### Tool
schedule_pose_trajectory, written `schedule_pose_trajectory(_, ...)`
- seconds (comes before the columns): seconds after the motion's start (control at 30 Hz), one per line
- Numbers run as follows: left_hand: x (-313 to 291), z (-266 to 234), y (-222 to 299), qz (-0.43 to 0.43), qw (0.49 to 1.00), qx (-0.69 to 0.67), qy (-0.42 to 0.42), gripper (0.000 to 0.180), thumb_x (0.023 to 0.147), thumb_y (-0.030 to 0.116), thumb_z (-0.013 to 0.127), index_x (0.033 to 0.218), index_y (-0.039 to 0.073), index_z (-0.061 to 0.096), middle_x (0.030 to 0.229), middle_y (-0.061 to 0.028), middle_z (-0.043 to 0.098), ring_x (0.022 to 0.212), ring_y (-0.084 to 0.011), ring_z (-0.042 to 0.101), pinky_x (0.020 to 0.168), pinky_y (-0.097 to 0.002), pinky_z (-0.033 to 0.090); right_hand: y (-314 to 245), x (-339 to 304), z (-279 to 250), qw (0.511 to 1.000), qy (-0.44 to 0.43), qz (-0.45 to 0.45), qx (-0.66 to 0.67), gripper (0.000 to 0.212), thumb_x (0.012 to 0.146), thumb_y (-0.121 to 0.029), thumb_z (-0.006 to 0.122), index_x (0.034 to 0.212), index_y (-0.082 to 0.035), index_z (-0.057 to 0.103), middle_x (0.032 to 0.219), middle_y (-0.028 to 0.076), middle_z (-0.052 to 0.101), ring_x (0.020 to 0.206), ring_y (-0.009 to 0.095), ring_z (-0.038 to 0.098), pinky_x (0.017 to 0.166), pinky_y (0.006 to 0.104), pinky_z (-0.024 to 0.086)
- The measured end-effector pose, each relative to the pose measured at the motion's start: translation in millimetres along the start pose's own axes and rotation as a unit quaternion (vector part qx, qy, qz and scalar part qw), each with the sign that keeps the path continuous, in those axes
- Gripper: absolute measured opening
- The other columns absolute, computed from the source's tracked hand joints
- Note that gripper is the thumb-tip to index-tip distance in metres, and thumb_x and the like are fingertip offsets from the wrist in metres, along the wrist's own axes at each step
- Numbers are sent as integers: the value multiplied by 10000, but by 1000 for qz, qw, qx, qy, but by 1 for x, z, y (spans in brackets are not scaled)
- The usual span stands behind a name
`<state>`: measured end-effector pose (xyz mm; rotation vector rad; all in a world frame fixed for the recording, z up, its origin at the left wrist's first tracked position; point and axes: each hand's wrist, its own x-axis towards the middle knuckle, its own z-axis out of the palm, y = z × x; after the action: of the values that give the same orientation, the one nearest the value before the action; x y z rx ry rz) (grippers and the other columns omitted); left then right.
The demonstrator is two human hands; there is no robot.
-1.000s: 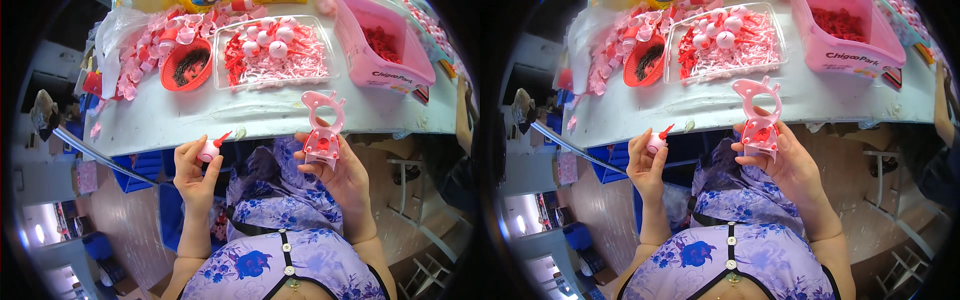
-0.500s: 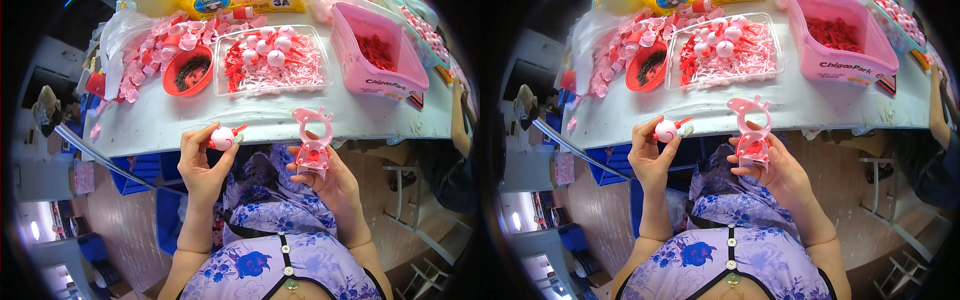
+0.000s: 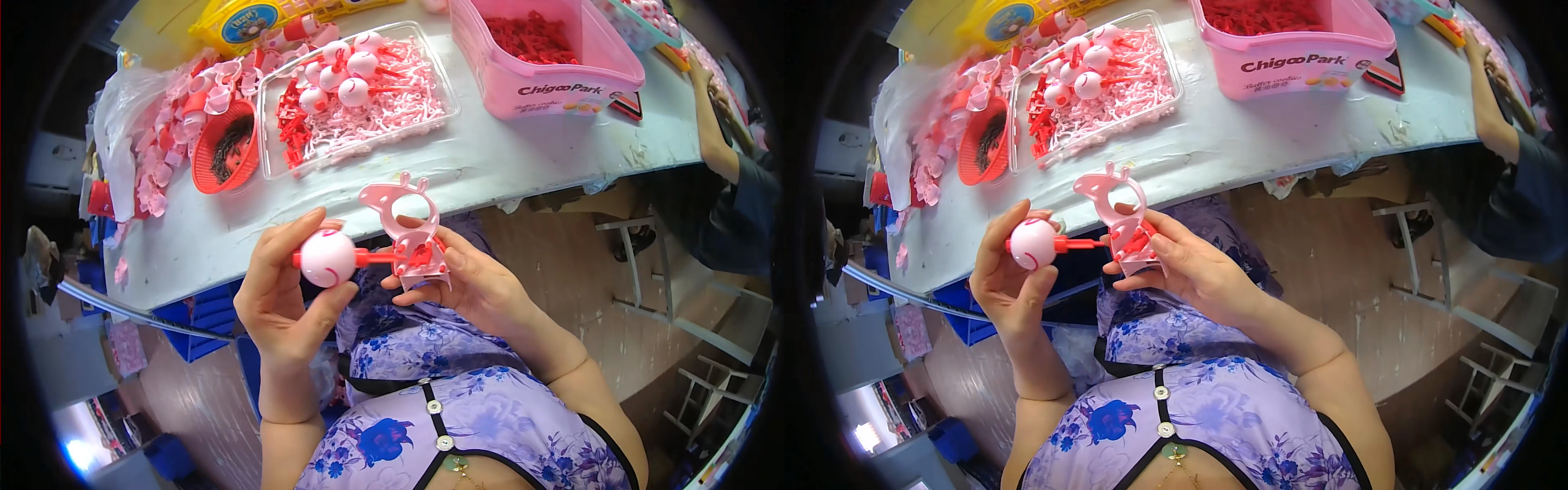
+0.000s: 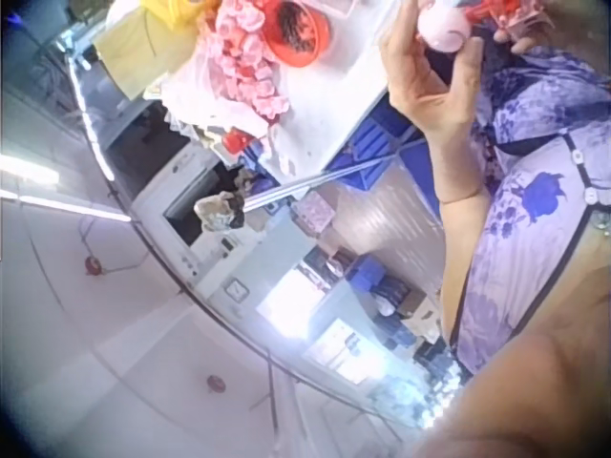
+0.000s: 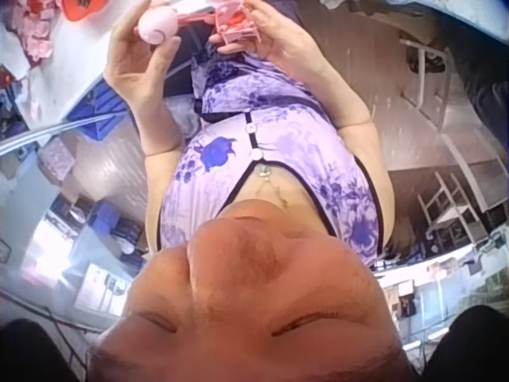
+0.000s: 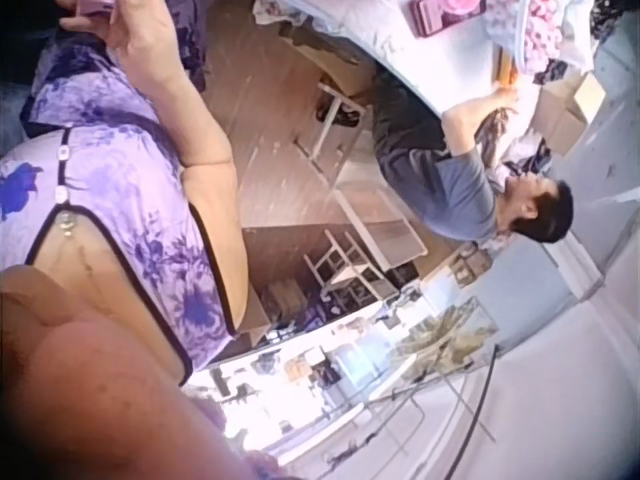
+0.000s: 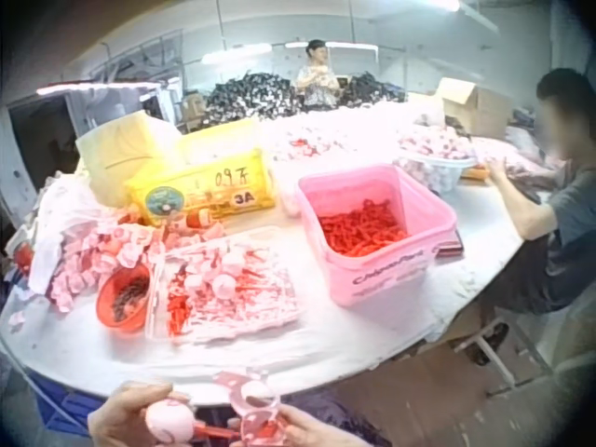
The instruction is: The person assembles small pink and white plastic toys at a workbench. They pick up a pink plastic base, insert a white spherical head, and attach red plastic limbs and accessories. The person handles the components one by one, snapping them together to form a complete figure.
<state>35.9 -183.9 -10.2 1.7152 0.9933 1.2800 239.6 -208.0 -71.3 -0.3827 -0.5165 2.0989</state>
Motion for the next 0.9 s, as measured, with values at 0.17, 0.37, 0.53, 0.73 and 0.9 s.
schedule_pose_trajectory(0.17,4,14,0,9,1000,-9,10,517,661,-52,776,1119,-39,536,1079,-144,592,991,-210,609,859,-301,480,3,1,-2,1000,-21,-9,-16,556,1000,-325,403,1439,-43,210,1320,143,450,1170,254,517,971,384,440)
schedule_pose_trajectory(0.37,9,13,5,48,991,117,-43,486,627,-28,798,1064,-26,585,1030,-129,603,895,-187,595,819,-289,483,2,1,-3,999,-29,-22,-41,623,986,-372,429,1457,-50,179,1348,138,425,1165,240,514,973,392,438)
schedule_pose_trajectory(0.53,11,18,6,69,990,126,-3,460,632,-11,799,1051,-6,611,990,-130,615,887,-202,605,802,-287,488,3,1,-5,997,-47,-20,-52,642,987,-377,424,1468,-49,153,1358,138,411,1172,237,508,978,397,436)
schedule_pose_trajectory(0.73,17,19,10,98,973,203,-52,430,643,5,798,1040,24,634,968,-122,631,874,-225,640,748,-301,517,2,-1,-4,997,-49,-25,-49,628,992,-364,418,1463,-34,165,1368,132,398,1201,220,481,981,400,434)
schedule_pose_trajectory(0.9,22,20,14,85,965,227,-96,422,658,11,789,1054,24,644,962,-121,633,873,-230,645,736,-307,523,3,-1,-4,997,-47,-27,-50,613,997,-352,408,1462,-31,169,1368,124,400,1211,210,472,982,402,433)
